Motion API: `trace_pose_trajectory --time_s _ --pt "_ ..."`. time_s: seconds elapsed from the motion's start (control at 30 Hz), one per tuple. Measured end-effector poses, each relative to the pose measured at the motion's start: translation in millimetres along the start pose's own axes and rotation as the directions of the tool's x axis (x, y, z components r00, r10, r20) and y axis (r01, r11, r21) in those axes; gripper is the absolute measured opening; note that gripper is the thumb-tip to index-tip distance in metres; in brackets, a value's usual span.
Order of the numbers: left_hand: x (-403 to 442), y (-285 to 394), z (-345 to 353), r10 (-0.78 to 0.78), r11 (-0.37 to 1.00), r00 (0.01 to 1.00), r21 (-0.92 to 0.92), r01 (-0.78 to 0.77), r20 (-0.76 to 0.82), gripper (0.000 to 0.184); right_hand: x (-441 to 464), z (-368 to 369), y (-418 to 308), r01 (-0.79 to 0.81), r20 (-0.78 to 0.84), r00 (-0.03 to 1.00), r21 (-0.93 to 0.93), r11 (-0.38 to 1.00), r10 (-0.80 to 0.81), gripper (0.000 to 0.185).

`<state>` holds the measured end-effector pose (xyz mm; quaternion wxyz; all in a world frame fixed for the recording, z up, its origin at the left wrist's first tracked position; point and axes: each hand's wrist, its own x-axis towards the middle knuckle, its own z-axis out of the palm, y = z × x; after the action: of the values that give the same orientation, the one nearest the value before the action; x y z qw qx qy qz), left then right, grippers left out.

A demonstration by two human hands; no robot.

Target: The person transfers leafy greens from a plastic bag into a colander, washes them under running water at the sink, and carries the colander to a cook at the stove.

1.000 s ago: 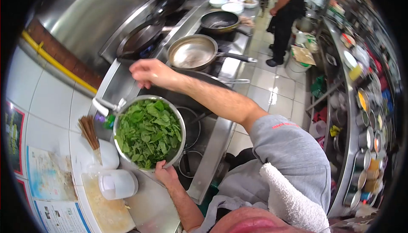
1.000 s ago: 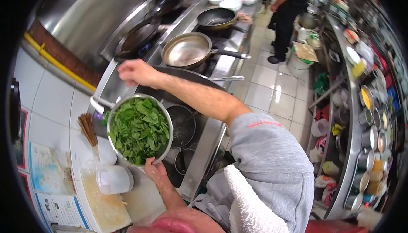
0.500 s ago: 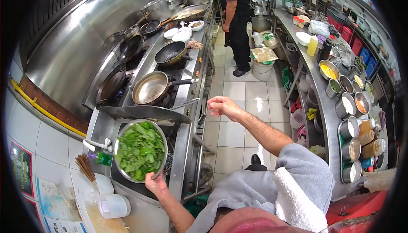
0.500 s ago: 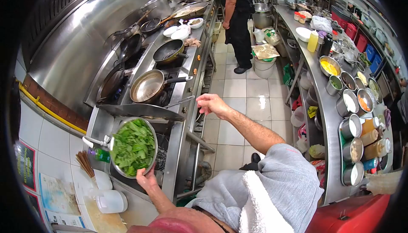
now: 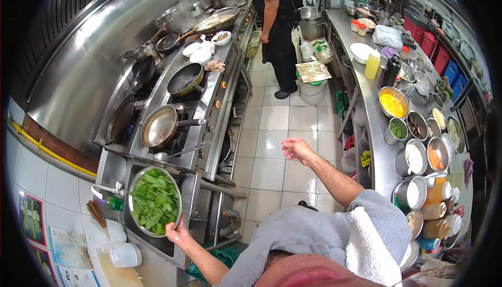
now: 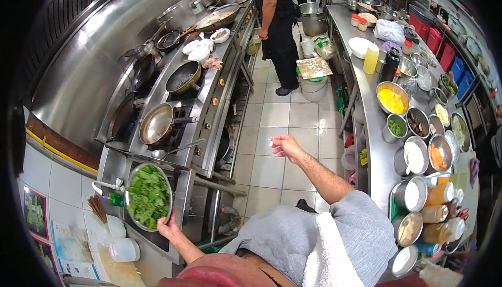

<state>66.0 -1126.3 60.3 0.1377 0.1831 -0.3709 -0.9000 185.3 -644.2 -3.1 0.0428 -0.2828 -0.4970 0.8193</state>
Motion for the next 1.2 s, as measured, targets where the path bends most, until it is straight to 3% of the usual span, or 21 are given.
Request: trace_pose_trajectory --time_s 0.1,0.17,0.33,0.5,0.6,0.63,0.73,0.8,0.93,1.07,1.13,1.2 --pt "-4.0 -16.2 3.4 0.073 0.997 0.996 0.011 -0.072 -0.052 0.037 6.9 -21.1 -9.5 0.021 -0.004 1.0 0.023 1.0 -0.021 0.015" --pt "-10.7 -27.6 0.4 -0.004 0.999 0.995 0.037 0.008 -0.104 0.042 10.9 -35.4 -1.0 0.03 -0.011 1.0 0.055 0.998 -0.029 0.014" --pt "-22.1 -39.4 9.4 -0.086 0.995 0.988 -0.059 0.079 -0.127 0.052 9.7 -68.2 33.7 -0.168 -0.005 0.986 0.092 0.981 0.169 0.015" --pt "-40.8 14.5 100.2 0.059 0.98 0.992 0.183 -0.08 0.115 0.038 24.3 -93.3 15.6 -0.164 -0.061 0.983 0.111 0.98 0.171 0.014" --pt "-36.3 17.1 156.2 0.08 0.961 0.979 0.246 -0.126 0.188 0.03 34.2 -98.0 -3.4 -0.078 -0.096 0.991 0.13 0.988 0.091 0.014" --pt "-45.0 -5.0 197.9 0.082 0.964 0.957 0.221 -0.147 0.278 0.029 43.5 -104.4 -11.2 -0.066 -0.103 0.991 0.151 0.986 0.082 0.015" --pt "-57.5 -56.7 259.5 -0.117 0.987 0.92 0.15 0.065 0.373 0.016 59.6 -118.5 -9.2 -0.061 -0.114 0.99 0.179 0.982 0.082 0.016" --pt "-37.0 -104.0 279.2 -0.231 0.97 0.845 0.179 0.163 0.482 0.023 71.4 -132.7 -10.0 -0.079 -0.154 0.982 0.182 0.98 0.108 0.016" --pt "-9.2 -214.3 332.1 -0.443 0.896 0.751 0.252 0.364 0.489 0.022 89.8 -166.2 -29.3 -0.081 -0.263 0.956 0.202 0.976 0.133 0.013" --pt "9.1 -321.8 390.3 -0.579 0.814 0.667 0.291 0.503 0.469 0.044 115.4 -210.8 -52.2 -0.065 -0.382 0.914 0.197 0.978 0.138 0.014" --pt "5.5 -360.1 425.0 -0.581 0.814 0.662 0.314 0.489 0.474 0.01 130.2 -228.0 -67.8 -0.019 -0.427 0.898 0.207 0.978 0.108 0.014" --pt "-3.5 -390.1 460.3 -0.581 0.814 0.665 0.331 0.478 0.47 0.009 142.8 -240.9 -84.7 0.051 -0.489 0.869 0.236 0.97 0.073 0.015"
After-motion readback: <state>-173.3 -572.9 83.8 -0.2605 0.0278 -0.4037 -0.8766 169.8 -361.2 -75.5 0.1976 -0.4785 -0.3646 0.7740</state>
